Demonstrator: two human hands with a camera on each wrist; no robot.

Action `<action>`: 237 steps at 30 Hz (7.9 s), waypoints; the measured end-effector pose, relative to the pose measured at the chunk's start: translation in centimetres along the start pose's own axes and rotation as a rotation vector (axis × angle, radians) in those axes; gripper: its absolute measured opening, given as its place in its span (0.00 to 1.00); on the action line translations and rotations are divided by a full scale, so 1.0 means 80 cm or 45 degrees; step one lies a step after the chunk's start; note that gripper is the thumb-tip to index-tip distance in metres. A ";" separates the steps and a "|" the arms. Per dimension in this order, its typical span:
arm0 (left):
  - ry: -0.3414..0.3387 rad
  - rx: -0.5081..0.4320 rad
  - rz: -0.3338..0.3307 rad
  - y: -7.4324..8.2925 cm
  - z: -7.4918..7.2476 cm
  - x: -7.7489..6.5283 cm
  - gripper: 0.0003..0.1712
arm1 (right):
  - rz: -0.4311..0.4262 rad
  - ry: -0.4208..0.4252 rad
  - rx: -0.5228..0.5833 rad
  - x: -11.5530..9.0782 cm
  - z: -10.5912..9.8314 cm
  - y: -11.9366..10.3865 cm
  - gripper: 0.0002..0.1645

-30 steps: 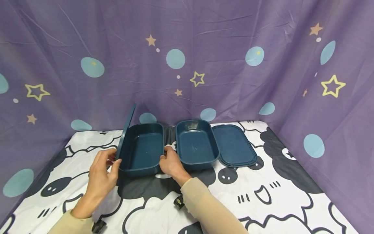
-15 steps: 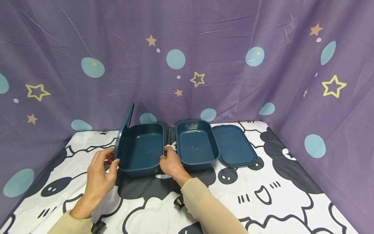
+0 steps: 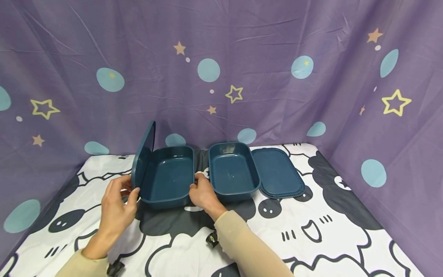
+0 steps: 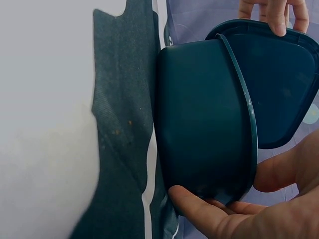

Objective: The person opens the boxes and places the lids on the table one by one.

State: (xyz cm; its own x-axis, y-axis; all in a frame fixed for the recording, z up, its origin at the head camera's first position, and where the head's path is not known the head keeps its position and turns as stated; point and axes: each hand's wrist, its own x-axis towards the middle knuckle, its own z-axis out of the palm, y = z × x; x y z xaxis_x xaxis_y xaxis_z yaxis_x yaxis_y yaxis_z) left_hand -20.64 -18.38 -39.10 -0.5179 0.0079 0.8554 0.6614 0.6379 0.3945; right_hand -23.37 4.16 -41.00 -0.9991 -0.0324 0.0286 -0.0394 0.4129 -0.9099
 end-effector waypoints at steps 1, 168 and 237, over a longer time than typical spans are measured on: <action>-0.001 0.001 -0.006 0.000 0.000 0.000 0.26 | -0.001 0.002 0.000 0.000 0.000 0.000 0.24; 0.040 -0.024 -0.723 -0.020 -0.017 -0.020 0.18 | -0.008 -0.005 0.005 0.001 -0.001 0.002 0.25; 0.031 0.069 -0.880 -0.022 -0.037 -0.018 0.28 | 0.005 -0.016 0.022 0.001 -0.002 0.000 0.24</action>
State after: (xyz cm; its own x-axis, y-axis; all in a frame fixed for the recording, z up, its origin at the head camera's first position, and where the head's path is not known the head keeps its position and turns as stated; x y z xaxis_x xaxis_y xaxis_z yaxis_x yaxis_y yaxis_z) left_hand -19.43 -21.79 -40.03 -0.7980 -0.4308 0.4215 0.1556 0.5283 0.8346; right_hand -23.44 4.29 -40.96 -0.9989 -0.0423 0.0202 -0.0353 0.3971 -0.9171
